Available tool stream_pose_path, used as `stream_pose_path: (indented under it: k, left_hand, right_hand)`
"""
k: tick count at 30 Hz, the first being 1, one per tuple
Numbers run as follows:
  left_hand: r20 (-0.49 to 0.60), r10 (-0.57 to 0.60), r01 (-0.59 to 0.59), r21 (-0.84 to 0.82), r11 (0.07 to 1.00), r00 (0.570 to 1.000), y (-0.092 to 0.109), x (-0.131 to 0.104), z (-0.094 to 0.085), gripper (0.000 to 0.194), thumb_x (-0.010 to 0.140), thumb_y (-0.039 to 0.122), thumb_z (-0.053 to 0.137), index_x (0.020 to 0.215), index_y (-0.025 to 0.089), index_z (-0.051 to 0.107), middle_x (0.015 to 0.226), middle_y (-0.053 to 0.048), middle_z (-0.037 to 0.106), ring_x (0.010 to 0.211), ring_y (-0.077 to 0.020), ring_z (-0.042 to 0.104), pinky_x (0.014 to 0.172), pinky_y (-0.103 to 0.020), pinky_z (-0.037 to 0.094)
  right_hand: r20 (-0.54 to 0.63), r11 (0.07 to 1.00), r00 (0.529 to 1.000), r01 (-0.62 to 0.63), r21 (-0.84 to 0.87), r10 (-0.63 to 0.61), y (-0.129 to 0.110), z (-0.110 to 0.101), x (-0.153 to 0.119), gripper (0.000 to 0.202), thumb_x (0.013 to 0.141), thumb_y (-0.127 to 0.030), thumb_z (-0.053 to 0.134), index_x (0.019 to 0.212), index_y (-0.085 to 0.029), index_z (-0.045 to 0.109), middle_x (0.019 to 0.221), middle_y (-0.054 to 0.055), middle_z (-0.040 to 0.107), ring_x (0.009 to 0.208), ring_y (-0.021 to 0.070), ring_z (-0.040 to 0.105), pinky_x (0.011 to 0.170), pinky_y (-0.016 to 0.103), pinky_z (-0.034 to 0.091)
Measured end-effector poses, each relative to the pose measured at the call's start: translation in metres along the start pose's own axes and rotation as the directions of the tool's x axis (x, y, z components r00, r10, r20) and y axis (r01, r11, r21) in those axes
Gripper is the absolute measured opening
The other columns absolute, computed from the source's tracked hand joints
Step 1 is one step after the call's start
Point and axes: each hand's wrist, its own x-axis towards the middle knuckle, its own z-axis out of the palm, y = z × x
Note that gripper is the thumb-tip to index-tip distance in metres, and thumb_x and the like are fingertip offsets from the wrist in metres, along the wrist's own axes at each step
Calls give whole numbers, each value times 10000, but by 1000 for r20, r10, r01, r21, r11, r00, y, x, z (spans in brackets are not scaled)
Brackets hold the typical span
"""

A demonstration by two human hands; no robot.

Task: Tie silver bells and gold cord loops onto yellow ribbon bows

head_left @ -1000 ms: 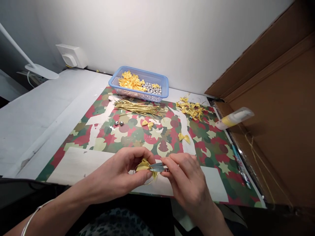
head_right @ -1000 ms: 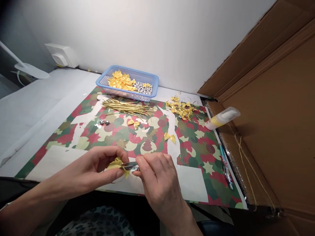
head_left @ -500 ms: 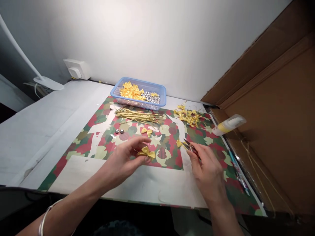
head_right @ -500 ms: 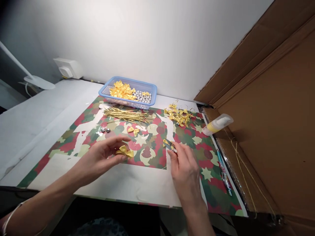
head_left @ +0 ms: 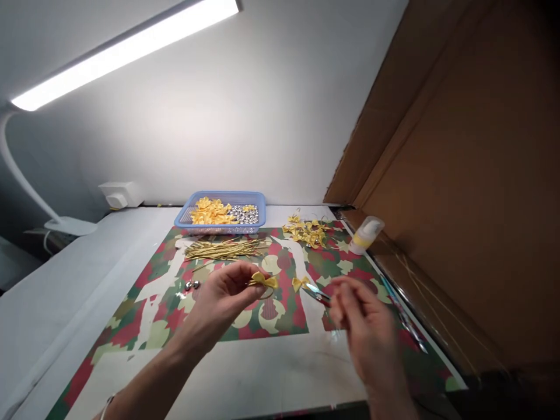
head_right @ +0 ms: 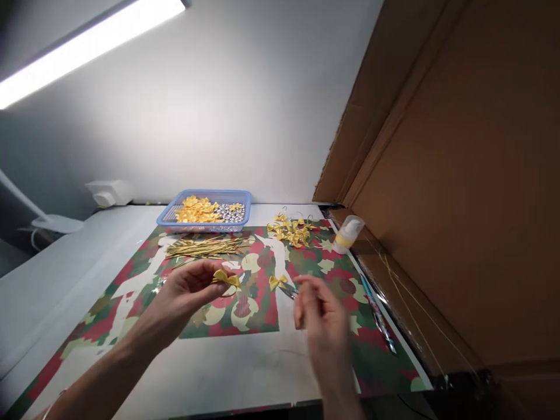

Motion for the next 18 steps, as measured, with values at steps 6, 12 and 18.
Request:
stream_pose_path:
  k: [6, 12, 18]
  left_hand:
    - [71, -47, 51, -53, 997, 996, -2, 9, 14, 202, 834, 332, 848, 910, 184, 732, 863, -40, 728, 801, -166, 649, 720, -253, 550]
    - [-93, -137, 129, -81, 988, 986, -3, -11, 3, 283, 872, 359, 823, 1104, 234, 722, 1085, -49, 704, 983, -172, 656, 821, -228, 561]
    - [-28, -365, 315, -445, 838, 931, -1, -26, 4, 316, 877, 482, 785, 1018, 203, 738, 1030, -70, 721, 963, -213, 703, 822, -324, 615]
  right_hand:
    - [156, 979, 968, 187, 80, -198, -45, 37, 10, 127, 997, -187, 620, 874, -196, 653, 759, -17, 649, 625, 105, 640, 531, 177, 509]
    - [-52, 866, 875, 465, -184, -481, -37, 50, 11, 203, 972, -7, 511, 990, -154, 651, 865, 86, 665, 785, 196, 648, 710, 304, 530]
    - [98, 692, 741, 660, -292, -665, -38, 57, 10, 232, 932, 31, 564, 1067, -125, 670, 892, 116, 704, 769, 228, 627, 702, 348, 498]
